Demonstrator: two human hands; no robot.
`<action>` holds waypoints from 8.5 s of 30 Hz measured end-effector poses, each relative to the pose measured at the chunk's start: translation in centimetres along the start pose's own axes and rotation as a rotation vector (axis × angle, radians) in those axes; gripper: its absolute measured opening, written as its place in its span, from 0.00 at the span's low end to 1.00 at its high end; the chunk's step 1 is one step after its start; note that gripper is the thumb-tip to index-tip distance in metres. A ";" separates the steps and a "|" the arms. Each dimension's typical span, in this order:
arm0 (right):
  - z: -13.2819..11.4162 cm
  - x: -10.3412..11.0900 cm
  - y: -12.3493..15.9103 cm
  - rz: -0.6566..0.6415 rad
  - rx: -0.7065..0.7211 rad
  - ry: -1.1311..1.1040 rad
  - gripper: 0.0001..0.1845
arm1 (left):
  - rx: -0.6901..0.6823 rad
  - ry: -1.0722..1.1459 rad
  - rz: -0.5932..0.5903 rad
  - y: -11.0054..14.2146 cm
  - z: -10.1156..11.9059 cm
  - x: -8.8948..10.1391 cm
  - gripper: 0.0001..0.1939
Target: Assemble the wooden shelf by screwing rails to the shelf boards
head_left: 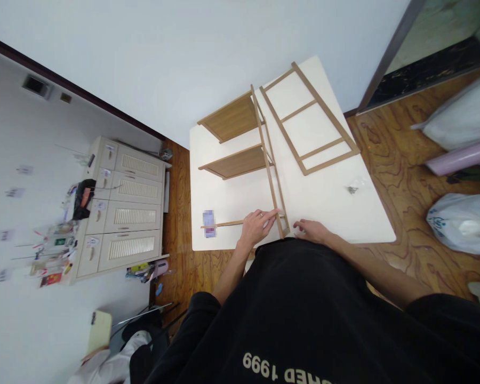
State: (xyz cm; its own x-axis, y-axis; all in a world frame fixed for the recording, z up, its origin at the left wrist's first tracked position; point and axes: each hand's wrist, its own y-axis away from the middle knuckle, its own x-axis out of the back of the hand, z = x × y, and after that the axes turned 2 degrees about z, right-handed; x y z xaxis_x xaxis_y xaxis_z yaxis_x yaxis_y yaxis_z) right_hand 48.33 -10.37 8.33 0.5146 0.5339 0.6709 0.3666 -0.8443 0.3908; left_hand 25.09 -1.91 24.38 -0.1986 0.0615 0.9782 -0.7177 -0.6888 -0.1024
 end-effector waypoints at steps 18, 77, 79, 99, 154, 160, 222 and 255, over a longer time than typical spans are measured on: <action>-4.6 5.3 1.0 0.358 -0.050 -0.564 0.12 | 0.004 0.052 0.030 0.9 -0.7 0.3 0.13; -10.6 9.1 1.4 0.554 0.003 -0.619 0.23 | 0.024 0.081 0.033 -0.2 0.3 0.1 0.10; -10.8 9.2 1.5 0.565 0.008 -0.592 0.23 | 0.019 0.078 0.038 -0.2 0.3 0.2 0.09; -11.2 9.8 2.7 0.485 0.040 -0.337 0.11 | 0.030 -0.001 0.150 -0.3 1.0 -0.6 0.04; -8.5 11.5 4.1 0.544 -0.116 -1.319 0.24 | 0.054 0.003 0.105 -0.3 0.9 -0.7 0.05; -9.2 11.3 4.2 0.522 -0.121 -1.284 0.30 | 0.057 0.002 0.120 -0.3 1.0 -0.6 0.04; -11.0 10.5 1.8 0.360 -0.109 -0.945 0.18 | 0.034 0.052 0.096 -0.2 0.4 -0.7 0.06; -10.4 10.7 2.1 0.498 0.100 -0.523 0.16 | 0.026 0.052 0.100 -0.3 0.4 -0.5 0.06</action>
State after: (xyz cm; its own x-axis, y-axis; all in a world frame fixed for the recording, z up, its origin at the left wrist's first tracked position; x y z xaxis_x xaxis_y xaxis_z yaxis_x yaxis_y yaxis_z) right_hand 46.55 -6.92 22.85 0.9329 0.0605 0.3550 0.0490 -0.9979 0.0413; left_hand 25.68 -2.07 24.00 -0.3034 0.0287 0.9524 -0.6752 -0.7117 -0.1937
